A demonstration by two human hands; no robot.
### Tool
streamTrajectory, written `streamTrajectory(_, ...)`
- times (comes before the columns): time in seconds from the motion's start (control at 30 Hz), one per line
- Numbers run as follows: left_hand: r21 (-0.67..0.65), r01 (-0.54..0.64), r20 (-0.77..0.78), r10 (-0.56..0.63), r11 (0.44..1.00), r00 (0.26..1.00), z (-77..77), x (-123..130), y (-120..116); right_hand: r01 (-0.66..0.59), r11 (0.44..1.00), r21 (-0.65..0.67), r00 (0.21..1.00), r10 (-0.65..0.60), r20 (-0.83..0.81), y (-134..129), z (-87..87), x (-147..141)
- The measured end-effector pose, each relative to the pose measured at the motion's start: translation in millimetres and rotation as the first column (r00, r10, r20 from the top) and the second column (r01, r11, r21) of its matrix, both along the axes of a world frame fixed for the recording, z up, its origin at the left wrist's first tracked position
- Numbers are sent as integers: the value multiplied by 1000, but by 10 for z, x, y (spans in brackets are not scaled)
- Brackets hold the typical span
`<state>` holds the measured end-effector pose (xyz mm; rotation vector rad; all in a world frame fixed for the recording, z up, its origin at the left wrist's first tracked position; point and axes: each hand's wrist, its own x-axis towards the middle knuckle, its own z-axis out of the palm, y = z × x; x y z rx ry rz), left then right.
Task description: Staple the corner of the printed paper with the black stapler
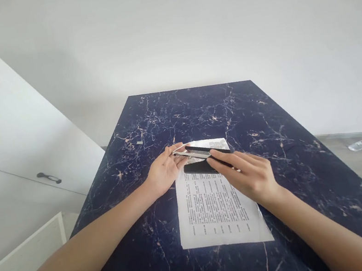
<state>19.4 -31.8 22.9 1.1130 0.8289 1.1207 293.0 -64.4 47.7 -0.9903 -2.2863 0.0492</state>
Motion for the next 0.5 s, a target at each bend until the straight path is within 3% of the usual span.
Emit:
streamTrajectory(0.17,22,32,-21,-32,999,999,-33,-12,27,-33,998,51,998,30,58,-2,-43,63)
streamTrajectory(0.23,38,12,-34,-11,999,999,-76,-7,35,5,998,67,1000,-4,-11,3,-42,49)
streamTrajectory(0.33,82,-124,-49,128,989,991,-109,4,17,163,986,44,960,-148,-239,18,7,-26)
streamTrajectory(0.43,197,-288,-86,309,937,947,-51,22,-90,307,929,-207,854,-365,-371,62,91,-86)
streamTrajectory(0.5,320,-329,-132,386,888,913,14,37,-208,294,841,-454,805,-474,-356,102,119,-95)
